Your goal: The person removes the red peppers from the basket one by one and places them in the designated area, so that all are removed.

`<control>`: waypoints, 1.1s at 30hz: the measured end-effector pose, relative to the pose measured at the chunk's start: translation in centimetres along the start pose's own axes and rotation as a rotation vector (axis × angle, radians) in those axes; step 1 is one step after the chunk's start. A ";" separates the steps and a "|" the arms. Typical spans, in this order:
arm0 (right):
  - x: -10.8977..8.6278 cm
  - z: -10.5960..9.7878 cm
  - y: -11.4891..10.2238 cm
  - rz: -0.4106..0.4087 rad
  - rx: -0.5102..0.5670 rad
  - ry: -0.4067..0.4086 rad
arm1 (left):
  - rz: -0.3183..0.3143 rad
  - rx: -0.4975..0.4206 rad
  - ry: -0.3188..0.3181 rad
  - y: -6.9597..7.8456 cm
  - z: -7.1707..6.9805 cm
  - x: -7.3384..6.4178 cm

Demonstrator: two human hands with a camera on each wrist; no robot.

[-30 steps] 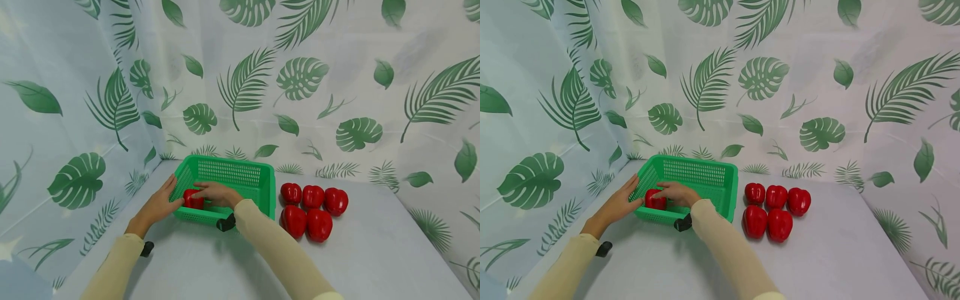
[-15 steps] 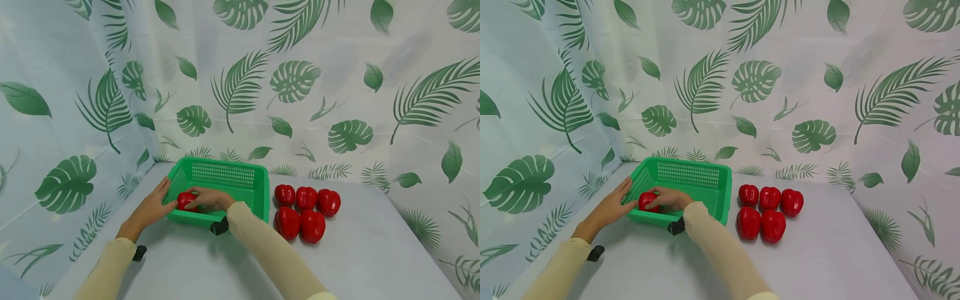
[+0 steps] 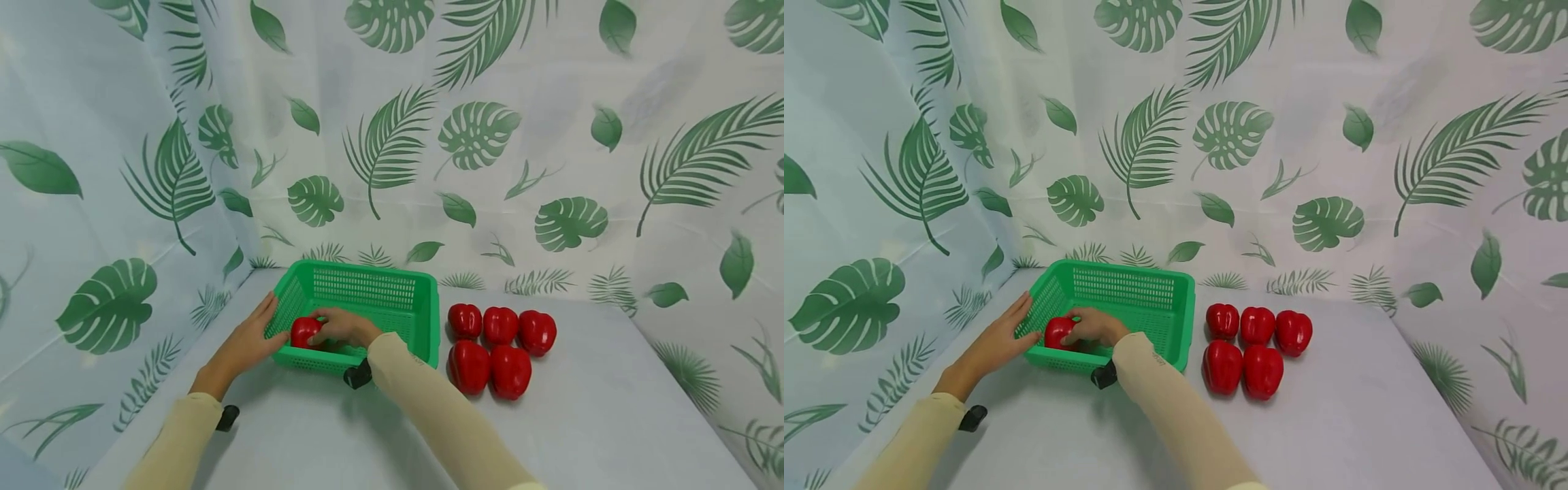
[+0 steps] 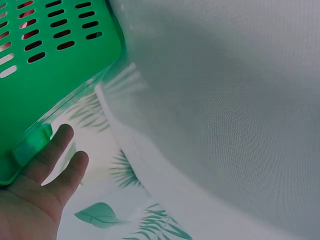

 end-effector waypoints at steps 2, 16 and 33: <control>-0.1 -0.2 0.0 -0.007 0.028 0.013 | -0.004 0.002 0.004 0.0 0.0 0.0; -2.1 -3.6 -1.4 -0.046 0.308 0.090 | -0.011 0.023 -0.001 0.7 0.2 0.7; -6.3 -8.6 -1.9 -0.090 0.396 0.176 | 0.004 0.018 -0.013 0.8 -0.1 -0.3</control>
Point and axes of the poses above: each hand's wrist, its own x-axis towards the middle knuckle, its own z-axis out of the palm, y = z × x, the point moved 9 cm from there along x, towards the middle knuckle, and after that the axes turned 5 degrees about -y, right-handed, at the moved point
